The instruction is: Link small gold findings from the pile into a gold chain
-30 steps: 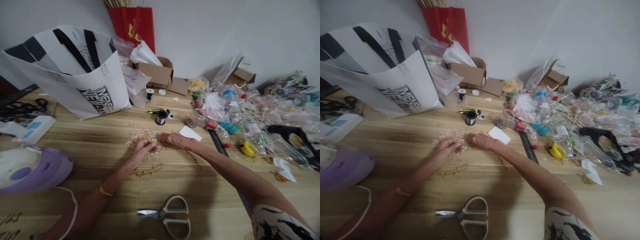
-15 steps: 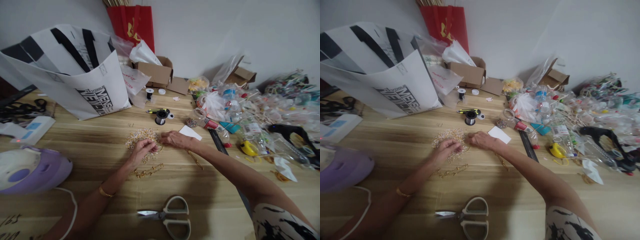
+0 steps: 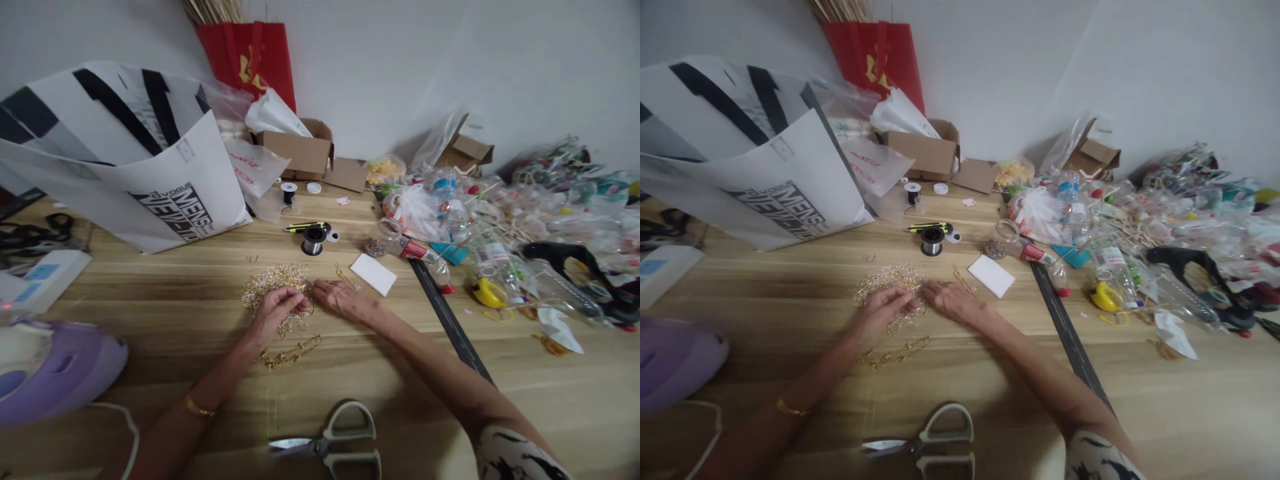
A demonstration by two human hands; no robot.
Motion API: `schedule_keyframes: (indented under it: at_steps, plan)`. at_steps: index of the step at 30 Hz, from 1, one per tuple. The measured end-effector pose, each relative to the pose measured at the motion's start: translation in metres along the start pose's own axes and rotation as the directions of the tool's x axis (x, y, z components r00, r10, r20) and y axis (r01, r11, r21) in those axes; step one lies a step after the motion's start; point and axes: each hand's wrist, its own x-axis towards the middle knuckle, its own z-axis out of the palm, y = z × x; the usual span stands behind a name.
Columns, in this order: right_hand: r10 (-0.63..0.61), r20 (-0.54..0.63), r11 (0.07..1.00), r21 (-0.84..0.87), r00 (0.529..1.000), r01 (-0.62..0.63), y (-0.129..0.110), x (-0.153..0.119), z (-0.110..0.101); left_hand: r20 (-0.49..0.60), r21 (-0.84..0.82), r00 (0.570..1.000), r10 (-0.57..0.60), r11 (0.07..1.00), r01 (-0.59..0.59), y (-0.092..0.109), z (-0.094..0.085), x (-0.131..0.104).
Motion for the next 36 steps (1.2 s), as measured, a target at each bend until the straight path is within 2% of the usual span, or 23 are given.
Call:
schedule_keyframes:
  at_steps: [5, 10, 13, 20, 28, 33, 36]
  plan:
    - [0.114, -0.159, 0.985, 0.149, 0.981, -0.09, -0.005, -0.002, 0.018, 0.004, -0.009, 1.0, 0.008, 1.0, -0.008, -0.006, -0.002, 0.001]
    - [0.15, -0.327, 0.95, 0.309, 0.933, -0.044, -0.005, -0.004, 0.032, -0.001, 0.022, 1.0, 0.01, 1.0, -0.01, -0.009, -0.003, 0.003]
    - [0.185, -0.373, 0.926, 0.376, 0.909, -0.035, -0.004, -0.005, 0.038, -0.003, 0.023, 1.0, 0.005, 1.0, -0.005, -0.01, -0.003, 0.003]
    - [0.207, -0.401, 0.884, 0.467, 0.892, 0.004, -0.002, -0.007, 0.04, -0.008, 0.01, 1.0, -0.001, 1.0, 0.001, -0.008, -0.002, 0.002]
    - [0.272, -0.318, 0.887, 0.45, 0.908, -0.109, -0.004, -0.01, 0.031, -0.035, 0.012, 0.999, 0.022, 1.0, -0.022, -0.003, 0.0, 0.0]
    - [0.268, -0.304, 0.776, 0.631, 0.914, -0.018, -0.003, -0.011, 0.023, -0.034, 0.021, 0.999, 0.037, 0.999, -0.036, -0.003, 0.0, 0.001]
    - [0.246, -0.316, 0.762, 0.647, 0.916, 0.019, -0.001, -0.011, 0.017, -0.043, 0.048, 0.998, 0.034, 0.998, -0.032, 0.0, 0.002, 0.0]
